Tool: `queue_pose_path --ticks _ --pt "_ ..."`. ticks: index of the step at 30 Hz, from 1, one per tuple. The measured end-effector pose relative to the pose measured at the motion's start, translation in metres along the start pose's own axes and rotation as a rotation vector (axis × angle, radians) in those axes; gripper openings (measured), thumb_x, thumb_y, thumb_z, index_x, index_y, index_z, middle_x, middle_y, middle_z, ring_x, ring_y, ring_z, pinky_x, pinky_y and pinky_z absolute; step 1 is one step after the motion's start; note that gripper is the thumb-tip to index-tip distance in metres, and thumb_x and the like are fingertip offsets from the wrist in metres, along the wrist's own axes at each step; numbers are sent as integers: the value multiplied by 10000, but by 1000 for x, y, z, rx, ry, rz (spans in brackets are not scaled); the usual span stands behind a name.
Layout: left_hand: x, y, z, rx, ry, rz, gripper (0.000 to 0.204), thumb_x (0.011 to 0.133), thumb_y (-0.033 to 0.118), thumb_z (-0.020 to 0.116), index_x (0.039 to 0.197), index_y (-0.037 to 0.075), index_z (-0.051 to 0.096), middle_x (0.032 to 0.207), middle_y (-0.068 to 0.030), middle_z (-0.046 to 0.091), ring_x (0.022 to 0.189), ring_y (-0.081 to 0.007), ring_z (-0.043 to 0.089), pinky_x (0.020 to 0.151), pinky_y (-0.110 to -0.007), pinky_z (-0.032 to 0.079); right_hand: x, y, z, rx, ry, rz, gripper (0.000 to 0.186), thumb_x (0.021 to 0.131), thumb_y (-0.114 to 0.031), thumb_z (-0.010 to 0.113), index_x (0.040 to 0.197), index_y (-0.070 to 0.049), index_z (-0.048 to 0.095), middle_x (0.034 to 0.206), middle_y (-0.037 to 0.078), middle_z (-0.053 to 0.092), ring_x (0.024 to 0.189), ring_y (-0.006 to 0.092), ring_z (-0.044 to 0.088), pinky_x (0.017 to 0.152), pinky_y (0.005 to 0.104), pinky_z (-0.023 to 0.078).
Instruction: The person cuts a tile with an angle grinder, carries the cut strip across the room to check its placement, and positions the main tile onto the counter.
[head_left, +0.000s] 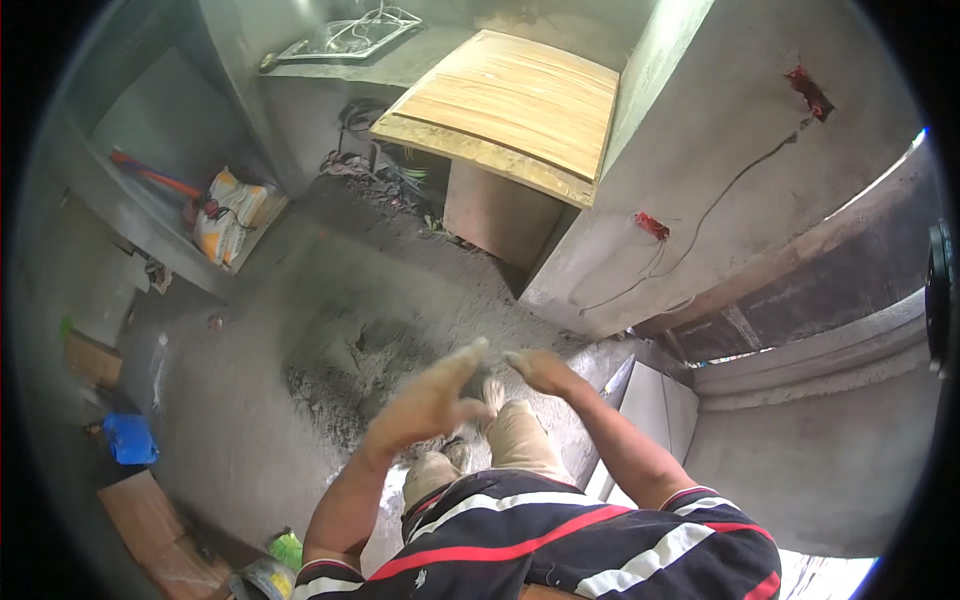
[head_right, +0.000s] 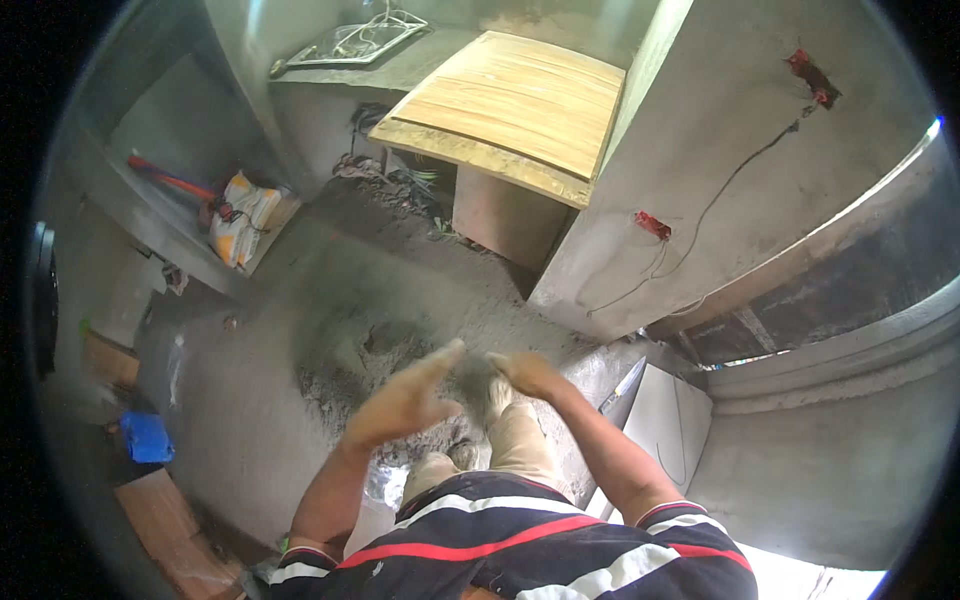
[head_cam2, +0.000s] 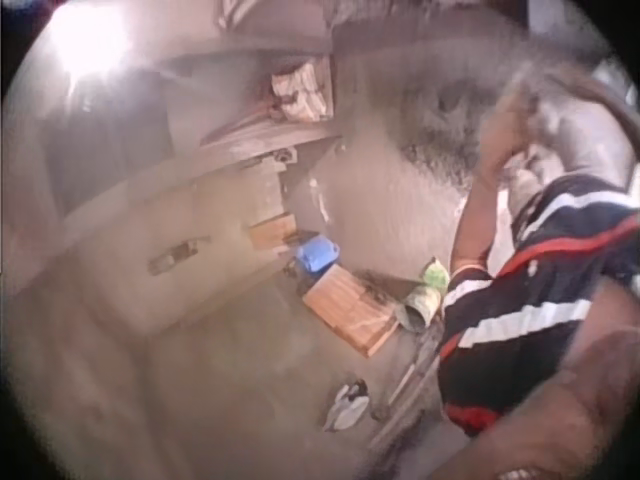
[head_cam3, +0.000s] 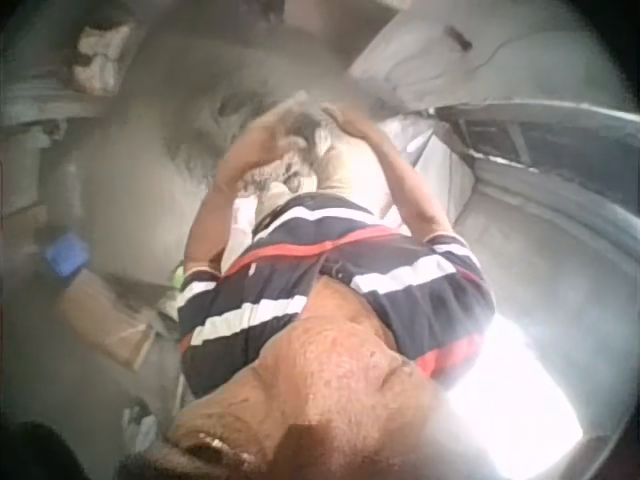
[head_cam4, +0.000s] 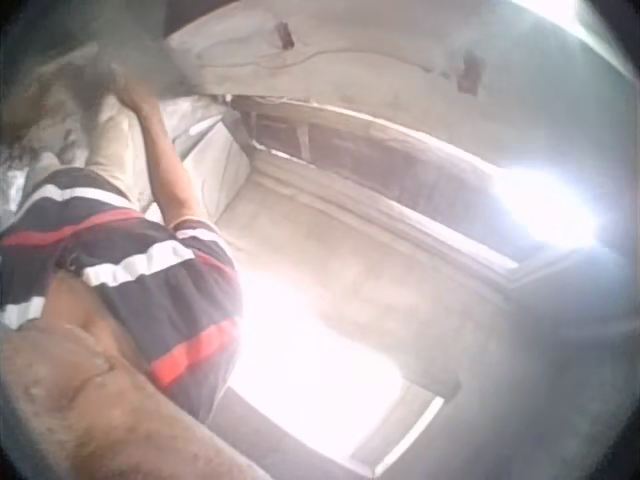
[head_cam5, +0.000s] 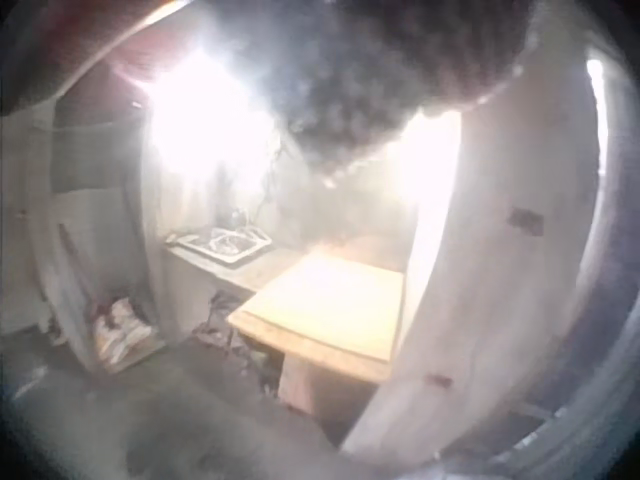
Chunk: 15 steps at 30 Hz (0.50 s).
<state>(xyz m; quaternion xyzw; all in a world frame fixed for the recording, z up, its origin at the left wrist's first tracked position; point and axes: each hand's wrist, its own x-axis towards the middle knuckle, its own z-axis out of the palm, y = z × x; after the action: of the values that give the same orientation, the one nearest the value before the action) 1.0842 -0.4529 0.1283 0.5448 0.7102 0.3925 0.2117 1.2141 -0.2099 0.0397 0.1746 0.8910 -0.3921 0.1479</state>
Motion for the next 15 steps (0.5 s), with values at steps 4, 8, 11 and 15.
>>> queue_pose_path --ticks 4,8,11,15 --pt "66 -38 -75 -249 244 -434 591 933 142 740 1459 -38 540 1349 -252 663 1272 -339 648 1066 -386 514 45 75 -35 113 76 -116 483 1055 -400 518 1278 -13 703 1250 204 723 1151 370 676 1010 443 506" --pt "153 -65 -116 -212 295 -494 543 973 126 700 1469 -32 545 1344 -203 666 1253 -288 640 1067 -383 502 97 70 -113 558 242 15 430 1024 -332 611 1243 26 710 1165 167 759 979 250 719 900 367 545" --pt "214 -79 -144 -305 239 -431 499 975 113 693 1437 -33 574 1279 -184 699 1169 -255 674 1034 -361 517 122 50 -173 780 272 59 392 1010 -274 645 1229 44 710 1115 142 761 934 186 701 879 340 544" --pt "268 -103 -178 -246 259 -343 456 985 122 685 1395 -58 599 1210 -141 730 1118 -198 675 969 -326 537 169 34 -242 671 355 9 405 1005 -270 656 1250 50 697 1119 161 767 976 212 710 912 346 545"
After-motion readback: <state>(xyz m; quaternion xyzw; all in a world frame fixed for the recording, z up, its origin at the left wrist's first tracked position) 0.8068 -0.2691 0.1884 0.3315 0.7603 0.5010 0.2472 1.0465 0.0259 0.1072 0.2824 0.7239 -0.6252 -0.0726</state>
